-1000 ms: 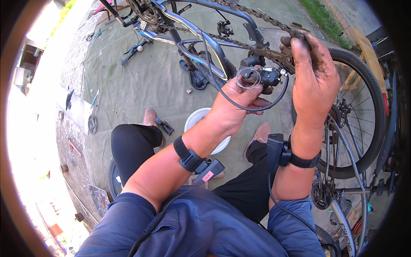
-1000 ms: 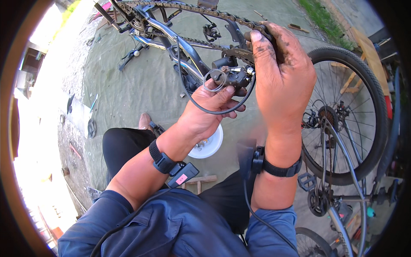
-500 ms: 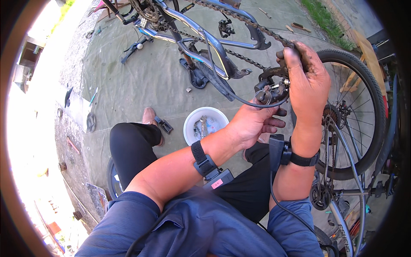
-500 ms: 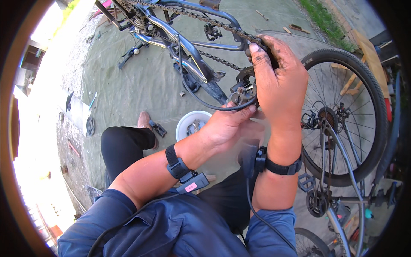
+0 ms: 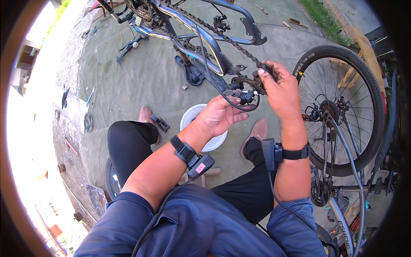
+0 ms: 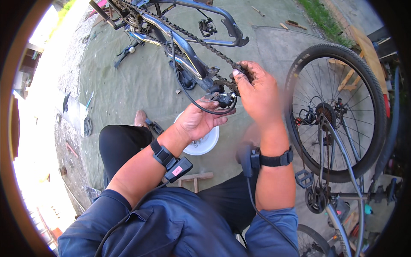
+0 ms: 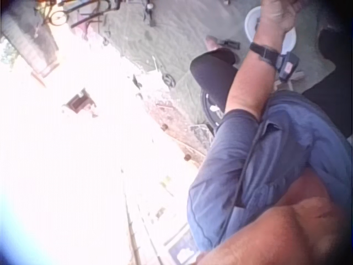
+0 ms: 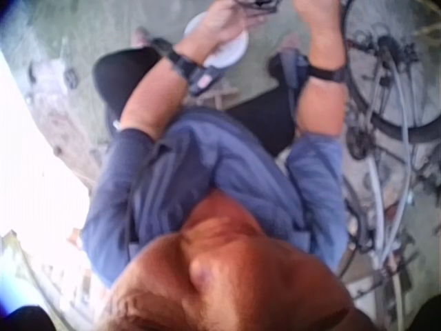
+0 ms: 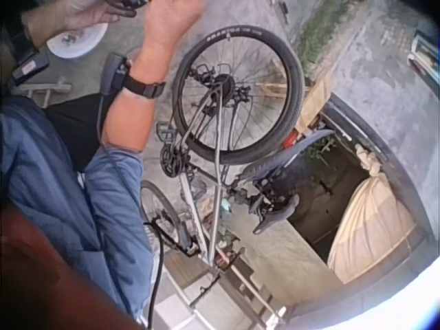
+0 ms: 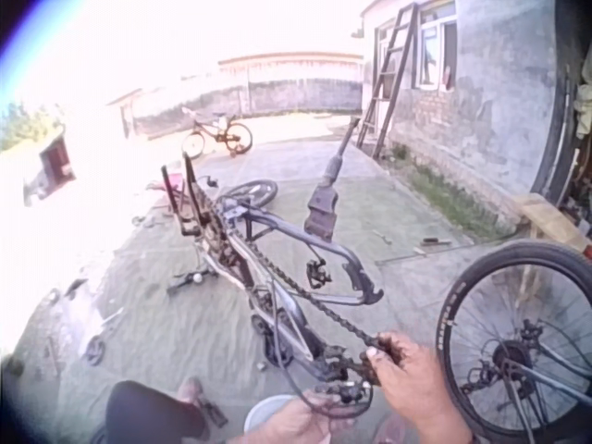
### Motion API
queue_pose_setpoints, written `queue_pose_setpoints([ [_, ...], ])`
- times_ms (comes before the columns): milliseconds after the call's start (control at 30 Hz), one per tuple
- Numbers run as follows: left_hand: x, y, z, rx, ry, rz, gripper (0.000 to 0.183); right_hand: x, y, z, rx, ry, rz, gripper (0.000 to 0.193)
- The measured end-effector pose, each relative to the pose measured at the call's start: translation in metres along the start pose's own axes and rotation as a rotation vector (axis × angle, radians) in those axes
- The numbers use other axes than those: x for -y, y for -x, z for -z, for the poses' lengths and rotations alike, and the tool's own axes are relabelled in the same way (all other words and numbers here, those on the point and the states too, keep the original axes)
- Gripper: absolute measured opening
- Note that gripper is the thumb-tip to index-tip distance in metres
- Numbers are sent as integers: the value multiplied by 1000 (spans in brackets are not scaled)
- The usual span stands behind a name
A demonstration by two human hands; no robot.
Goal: The person repairs a bicycle by threading a cable through the rear derailleur and onto the chain. They then stand up and pick up the bicycle frame to check the alignment.
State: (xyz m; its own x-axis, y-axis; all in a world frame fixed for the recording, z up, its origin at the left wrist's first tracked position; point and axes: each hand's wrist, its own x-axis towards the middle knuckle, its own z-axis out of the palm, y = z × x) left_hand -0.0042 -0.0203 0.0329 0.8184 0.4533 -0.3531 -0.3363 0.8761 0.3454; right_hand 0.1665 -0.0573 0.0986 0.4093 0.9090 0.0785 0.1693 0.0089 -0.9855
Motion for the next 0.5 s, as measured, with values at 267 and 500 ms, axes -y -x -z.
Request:
queue_pose_setpoints([
  [267,-7,-13,34,-130,-196,38,39,-22,0,-14,37,144,-79,18],
  [500,-22,-24,33,-368,-409,155,31,-34,-3,-24,106,126,-150,19],
])
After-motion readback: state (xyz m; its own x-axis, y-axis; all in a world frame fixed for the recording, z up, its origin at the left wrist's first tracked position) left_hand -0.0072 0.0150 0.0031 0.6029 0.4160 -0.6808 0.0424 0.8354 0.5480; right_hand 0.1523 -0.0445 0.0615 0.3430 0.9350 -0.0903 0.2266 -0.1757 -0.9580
